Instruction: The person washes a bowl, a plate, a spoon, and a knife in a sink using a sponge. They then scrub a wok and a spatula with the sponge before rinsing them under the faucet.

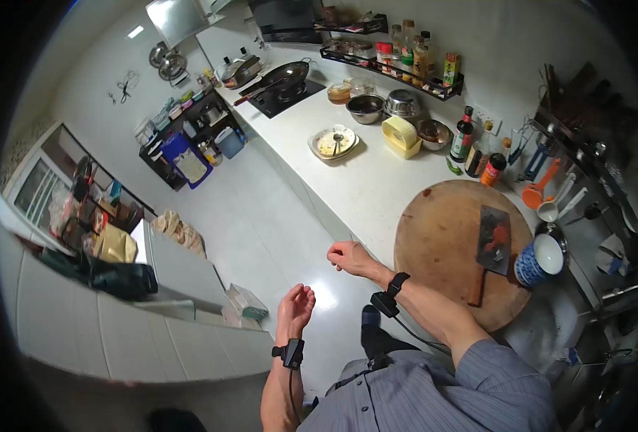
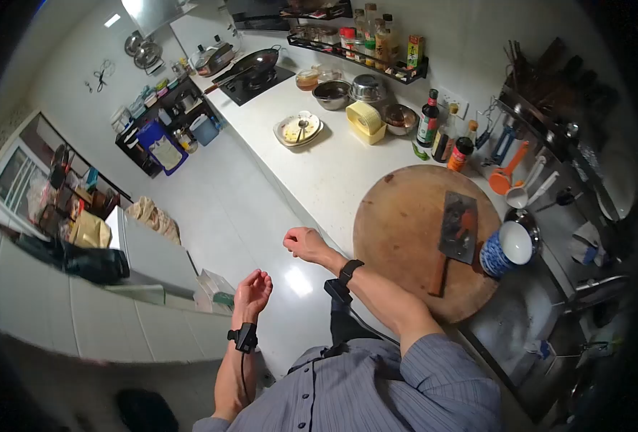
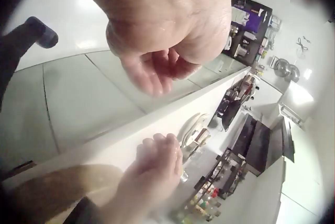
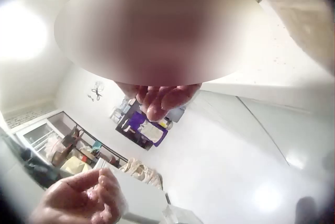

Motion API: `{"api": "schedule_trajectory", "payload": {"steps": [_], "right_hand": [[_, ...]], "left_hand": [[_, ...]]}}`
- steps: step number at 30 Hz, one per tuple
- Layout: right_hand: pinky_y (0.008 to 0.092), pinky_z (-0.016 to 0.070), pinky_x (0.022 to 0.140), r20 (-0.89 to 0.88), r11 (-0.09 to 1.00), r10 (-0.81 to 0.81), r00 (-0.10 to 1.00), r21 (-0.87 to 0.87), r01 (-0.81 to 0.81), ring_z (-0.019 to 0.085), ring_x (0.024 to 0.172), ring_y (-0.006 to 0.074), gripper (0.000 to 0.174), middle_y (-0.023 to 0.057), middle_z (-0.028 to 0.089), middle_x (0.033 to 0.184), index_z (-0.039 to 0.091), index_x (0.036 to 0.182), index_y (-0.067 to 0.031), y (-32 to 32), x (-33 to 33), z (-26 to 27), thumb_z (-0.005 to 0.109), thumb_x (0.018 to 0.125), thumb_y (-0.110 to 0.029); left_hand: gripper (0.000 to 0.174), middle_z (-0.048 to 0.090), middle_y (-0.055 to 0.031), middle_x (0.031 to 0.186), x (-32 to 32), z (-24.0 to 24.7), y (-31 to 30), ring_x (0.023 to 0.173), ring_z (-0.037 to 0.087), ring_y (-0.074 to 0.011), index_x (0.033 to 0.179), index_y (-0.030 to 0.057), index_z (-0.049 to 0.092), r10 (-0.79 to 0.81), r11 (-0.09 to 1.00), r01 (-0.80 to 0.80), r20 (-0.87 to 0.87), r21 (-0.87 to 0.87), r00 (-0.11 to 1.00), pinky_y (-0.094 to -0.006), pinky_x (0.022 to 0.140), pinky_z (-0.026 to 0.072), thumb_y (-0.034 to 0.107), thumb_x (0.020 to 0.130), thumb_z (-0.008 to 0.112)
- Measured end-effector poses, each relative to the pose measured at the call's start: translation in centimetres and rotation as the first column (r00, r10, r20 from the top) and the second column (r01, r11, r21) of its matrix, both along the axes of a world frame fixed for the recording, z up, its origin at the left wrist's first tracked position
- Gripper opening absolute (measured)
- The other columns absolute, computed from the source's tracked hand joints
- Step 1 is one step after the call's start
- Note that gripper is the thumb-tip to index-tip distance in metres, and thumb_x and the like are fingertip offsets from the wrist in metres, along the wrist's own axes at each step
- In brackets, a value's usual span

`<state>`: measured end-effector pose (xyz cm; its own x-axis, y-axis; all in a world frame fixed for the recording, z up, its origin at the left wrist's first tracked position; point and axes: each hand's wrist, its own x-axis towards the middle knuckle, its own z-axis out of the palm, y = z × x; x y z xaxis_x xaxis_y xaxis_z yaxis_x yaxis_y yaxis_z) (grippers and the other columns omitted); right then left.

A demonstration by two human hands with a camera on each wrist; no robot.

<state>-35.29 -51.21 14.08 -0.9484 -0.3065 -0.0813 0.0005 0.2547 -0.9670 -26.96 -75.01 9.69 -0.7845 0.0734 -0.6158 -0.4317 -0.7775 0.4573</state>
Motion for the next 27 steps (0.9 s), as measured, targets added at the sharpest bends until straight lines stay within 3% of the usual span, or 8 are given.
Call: {"api": "schedule_trajectory", "payload": {"steps": [3,8,15,16,21,23,25,27], "right_hand": [[0.0318,0.0545,0.061,0.054,0.999,-0.042,0.998,-0.013,0.043,0.068,0.062,0.0161,0.022,0.0076,0.069,0.075,0.070,0.093,0.0001,-0.3,-6.8,-0.3,0.058,0.090,-0.018],[0.0300,0.0537,0.061,0.147,0.993,-0.098,0.984,-0.056,0.108,0.068,0.064,0.0141,0.022,0.0072,0.070,0.079,0.070,0.095,0.0005,1.4,-16.4,-0.2,0.059,0.091,-0.018],[0.0275,0.0533,0.056,0.287,0.955,-0.253,0.924,-0.080,0.286,0.066,0.061,0.0133,0.019,0.0064,0.069,0.076,0.070,0.094,-0.0003,6.5,-22.9,-1.0,0.060,0.090,-0.016],[0.0275,0.0549,0.060,0.334,0.962,-0.228,0.915,-0.067,0.265,0.067,0.070,0.0146,0.024,0.0076,0.069,0.087,0.068,0.103,0.0001,7.5,-23.9,-1.2,0.060,0.092,-0.019],[0.0282,0.0560,0.062,0.358,0.903,-0.379,0.853,-0.057,0.425,0.068,0.074,0.0160,0.027,0.0089,0.069,0.093,0.066,0.110,0.0000,10.5,-28.0,-2.5,0.062,0.093,-0.021],[0.0286,0.0566,0.062,0.370,0.882,-0.428,0.825,-0.028,0.470,0.068,0.075,0.0163,0.028,0.0092,0.069,0.095,0.065,0.111,0.0000,11.2,-30.5,-2.8,0.062,0.093,-0.021],[0.0320,0.0586,0.063,0.372,0.847,-0.492,0.787,-0.003,0.531,0.068,0.080,0.0180,0.035,0.0113,0.068,0.100,0.063,0.118,0.0020,11.4,-33.4,-3.3,0.064,0.093,-0.022],[0.0325,0.0590,0.064,0.360,0.783,-0.587,0.725,0.026,0.621,0.068,0.083,0.0187,0.042,0.0125,0.067,0.105,0.059,0.126,0.0026,10.7,-36.7,-3.4,0.064,0.093,-0.023]], "left_hand": [[0.009,0.068,-0.0098,0.086,-6.5,1.1,-0.5,0.083,0.068,-0.0253,0.094,0.0028,0.064,-0.036,0.999,0.035,0.051,0.004,0.998,-0.0338,0.074,0.0601,0.011,0.098,0.062],[0.010,0.069,-0.0103,0.086,-18.4,3.3,0.9,0.082,0.069,-0.0248,0.094,0.0022,0.064,-0.140,0.989,0.137,-0.063,-0.051,0.988,-0.0330,0.075,0.0599,0.011,0.097,0.062],[0.011,0.067,-0.0130,0.090,-31.8,4.2,4.0,0.082,0.067,-0.0262,0.097,-0.0004,0.062,-0.292,0.950,0.280,-0.080,-0.139,0.953,-0.0351,0.076,0.0578,0.011,0.096,0.061],[0.011,0.067,-0.0138,0.091,-33.7,4.3,4.4,0.082,0.067,-0.0260,0.099,-0.0010,0.060,-0.331,0.937,0.315,-0.096,-0.152,0.939,-0.0359,0.075,0.0579,0.010,0.097,0.060],[0.009,0.066,-0.0114,0.087,-43.4,3.8,6.4,0.079,0.066,-0.0235,0.098,-0.0004,0.060,-0.406,0.892,0.381,-0.061,-0.241,0.912,-0.0351,0.075,0.0563,0.009,0.097,0.057],[0.007,0.062,-0.0075,0.080,-48.3,1.7,6.6,0.071,0.062,-0.0201,0.098,0.0020,0.060,-0.392,0.863,0.362,-0.015,-0.351,0.920,-0.0331,0.072,0.0532,0.007,0.096,0.056],[0.008,0.059,-0.0050,0.082,-52.7,-0.2,6.0,0.071,0.058,-0.0175,0.101,0.0044,0.061,-0.494,0.833,0.444,-0.084,-0.329,0.865,-0.0343,0.071,0.0507,0.007,0.094,0.058],[0.012,0.057,-0.0049,0.088,-56.9,-1.1,6.4,0.076,0.056,-0.0168,0.104,0.0056,0.060,-0.417,0.780,0.375,0.032,-0.501,0.909,-0.0376,0.073,0.0499,0.009,0.092,0.061]]}}
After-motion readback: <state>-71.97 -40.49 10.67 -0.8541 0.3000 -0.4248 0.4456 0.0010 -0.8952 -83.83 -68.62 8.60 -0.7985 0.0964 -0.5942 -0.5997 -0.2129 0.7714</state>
